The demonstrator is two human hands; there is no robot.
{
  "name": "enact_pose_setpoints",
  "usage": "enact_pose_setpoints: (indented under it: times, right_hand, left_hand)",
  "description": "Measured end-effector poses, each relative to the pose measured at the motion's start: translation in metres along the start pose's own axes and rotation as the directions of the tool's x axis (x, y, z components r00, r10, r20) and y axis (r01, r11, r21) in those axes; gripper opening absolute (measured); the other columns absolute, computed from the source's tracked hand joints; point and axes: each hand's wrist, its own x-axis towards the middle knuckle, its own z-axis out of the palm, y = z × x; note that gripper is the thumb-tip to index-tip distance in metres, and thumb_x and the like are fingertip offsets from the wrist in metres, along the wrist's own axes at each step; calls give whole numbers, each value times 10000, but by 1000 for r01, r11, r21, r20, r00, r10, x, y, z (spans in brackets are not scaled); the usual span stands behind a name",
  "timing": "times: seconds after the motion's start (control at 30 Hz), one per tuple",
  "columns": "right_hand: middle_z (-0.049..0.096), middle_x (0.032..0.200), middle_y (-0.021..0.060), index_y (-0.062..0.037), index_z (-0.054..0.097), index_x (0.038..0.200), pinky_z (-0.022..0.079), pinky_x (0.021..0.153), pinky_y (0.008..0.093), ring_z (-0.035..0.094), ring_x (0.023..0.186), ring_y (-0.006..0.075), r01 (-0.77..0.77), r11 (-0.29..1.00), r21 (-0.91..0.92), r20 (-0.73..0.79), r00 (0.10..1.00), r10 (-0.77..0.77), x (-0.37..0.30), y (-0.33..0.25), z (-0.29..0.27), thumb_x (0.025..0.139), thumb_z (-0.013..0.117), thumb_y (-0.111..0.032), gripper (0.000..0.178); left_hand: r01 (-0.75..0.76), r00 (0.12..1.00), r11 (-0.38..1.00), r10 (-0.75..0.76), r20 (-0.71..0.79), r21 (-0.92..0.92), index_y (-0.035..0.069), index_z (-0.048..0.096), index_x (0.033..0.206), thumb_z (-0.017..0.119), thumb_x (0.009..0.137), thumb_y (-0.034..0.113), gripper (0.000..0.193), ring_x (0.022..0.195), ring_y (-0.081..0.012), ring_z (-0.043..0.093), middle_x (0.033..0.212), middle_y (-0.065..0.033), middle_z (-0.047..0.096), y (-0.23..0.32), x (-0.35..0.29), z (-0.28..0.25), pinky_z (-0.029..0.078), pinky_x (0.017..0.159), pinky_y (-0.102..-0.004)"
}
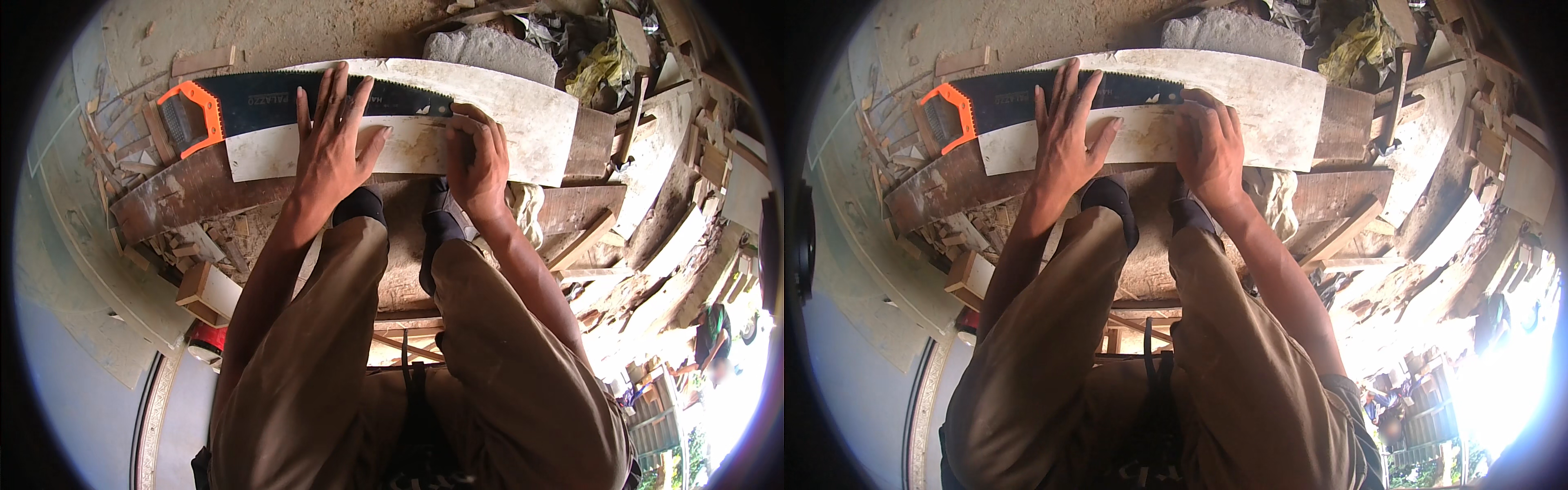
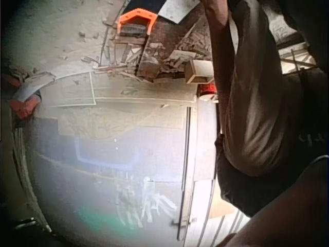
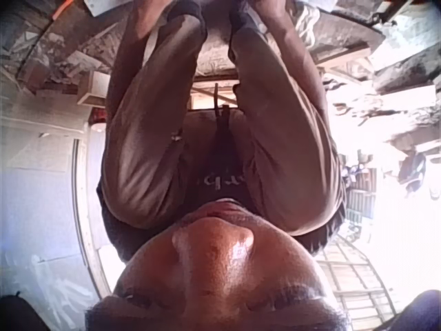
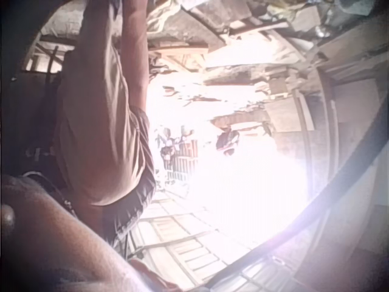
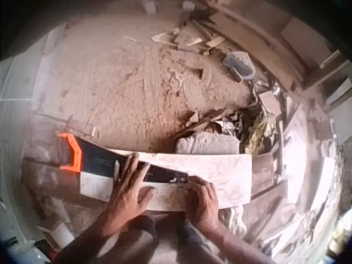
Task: The person measures a white wooden plank with a hand saw, marks a cut line, and then saws the plank into two pieces. The person holds the plank steady with one hand while sawing with the other.
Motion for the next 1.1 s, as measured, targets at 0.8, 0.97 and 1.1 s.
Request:
enact_pose_setpoints:
  times: [0.8,0.97,1.1]
  right_hand:
    - [631,1036,153,-33,555,1067,444,879,444,593,961,357,136,991,-8,-27,990,-136,63,22,-5,844,605,35,238]
    - [616,1025,153,-43,535,1112,425,911,444,588,980,354,177,984,-24,-7,984,-177,79,38,8,881,573,-5,237]
    - [639,1060,136,-42,546,1097,431,904,423,595,965,345,192,981,-43,9,981,-192,79,38,9,916,560,-10,185]
  left_hand:
    - [77,996,987,-69,-61,141,44,401,1453,581,936,286,598,1443,-403,292,1546,-234,316,11,-2,6,175,1136,-645]
    - [75,995,993,-69,-73,91,40,388,1459,603,925,296,630,1449,-408,272,1563,-241,276,11,-1,6,162,1136,-654]
    - [56,994,998,-53,-93,25,61,355,1483,667,886,378,744,1464,-408,237,1580,-244,235,1,1,1,145,1138,-663]
